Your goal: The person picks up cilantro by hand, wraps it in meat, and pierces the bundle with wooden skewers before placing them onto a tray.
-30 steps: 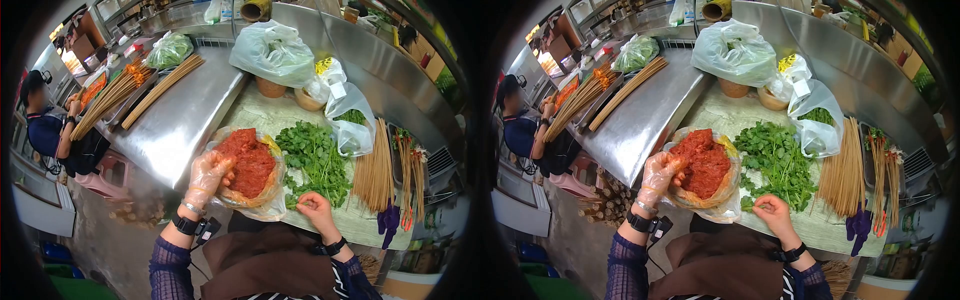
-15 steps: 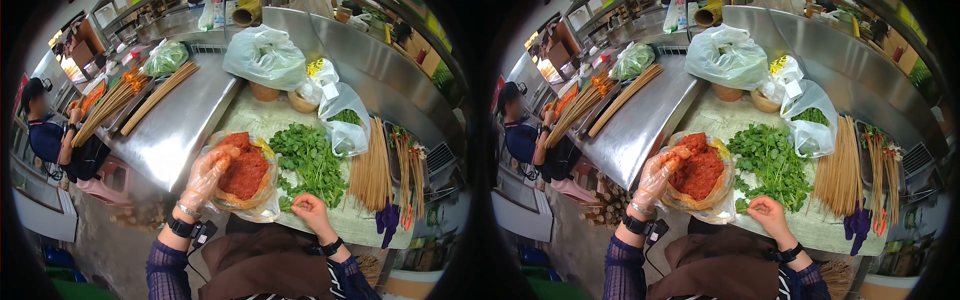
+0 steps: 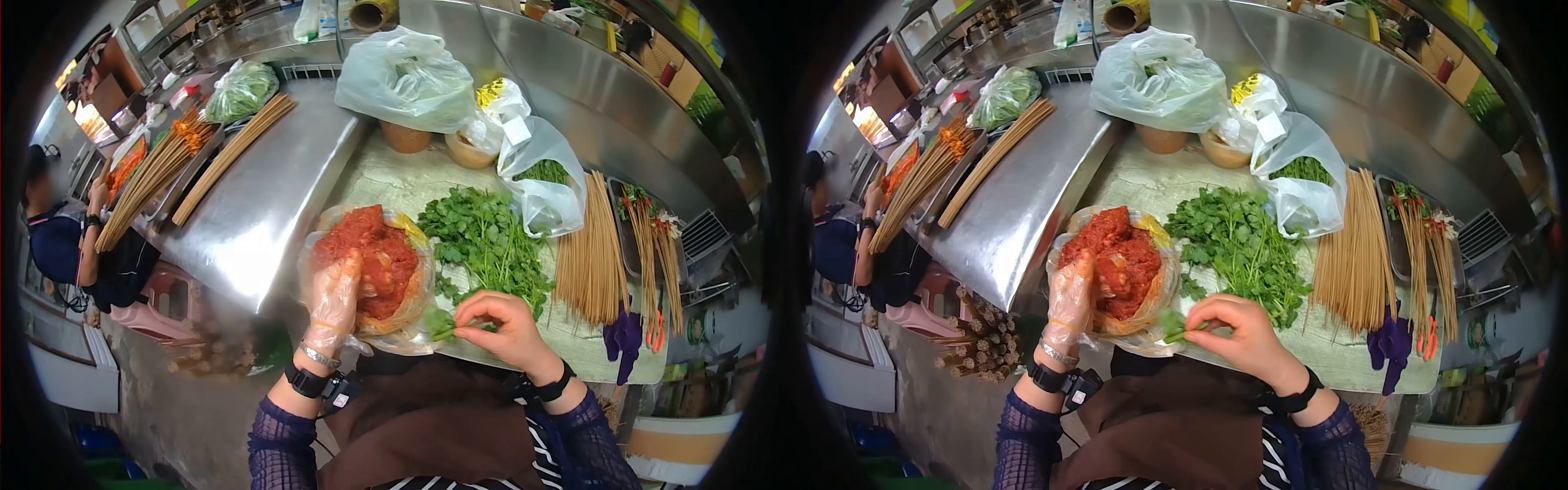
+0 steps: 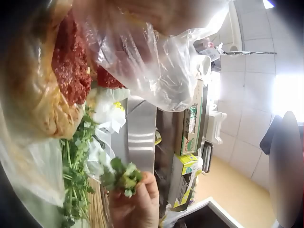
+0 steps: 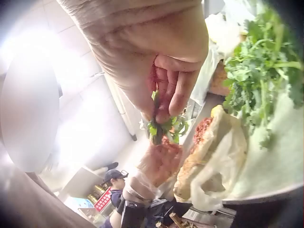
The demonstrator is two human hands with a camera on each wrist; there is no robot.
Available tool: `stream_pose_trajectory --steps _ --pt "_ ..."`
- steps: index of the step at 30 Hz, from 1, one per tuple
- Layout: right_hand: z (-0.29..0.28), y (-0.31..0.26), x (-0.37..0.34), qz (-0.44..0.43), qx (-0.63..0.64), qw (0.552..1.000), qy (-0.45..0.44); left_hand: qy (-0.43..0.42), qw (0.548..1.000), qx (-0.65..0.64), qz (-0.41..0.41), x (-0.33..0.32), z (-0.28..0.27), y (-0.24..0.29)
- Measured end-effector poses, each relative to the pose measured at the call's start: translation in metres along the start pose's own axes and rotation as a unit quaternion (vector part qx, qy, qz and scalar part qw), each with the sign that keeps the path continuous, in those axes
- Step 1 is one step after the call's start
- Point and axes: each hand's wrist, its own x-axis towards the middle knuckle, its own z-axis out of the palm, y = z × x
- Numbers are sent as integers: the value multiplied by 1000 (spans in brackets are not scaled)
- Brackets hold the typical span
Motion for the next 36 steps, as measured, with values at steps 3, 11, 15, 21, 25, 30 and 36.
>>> stream_pose_trajectory --steps 3,11,15,21,25,30,36 --pt "8 -20 22 -57 -26 997 -35 -8 996 -65 -53 -12 19 8" --pt "22 -19 58 -131 -133 982 31 -133 988 -69 -40 -39 31 22" --pt "23 -19 54 -92 -114 988 54 -129 989 -57 -43 -43 34 17" --pt "18 -10 50 -76 -125 985 92 -92 989 -104 -50 -38 39 4" --pt "-34 7 37 -52 -115 973 191 -64 993 -99 4 -32 39 -4" --pt "-178 58 4 92 -237 908 334 -38 994 -31 97 -22 34 -25" --pt "-260 108 -26 321 -603 698 214 -16 990 15 137 -23 31 -31"
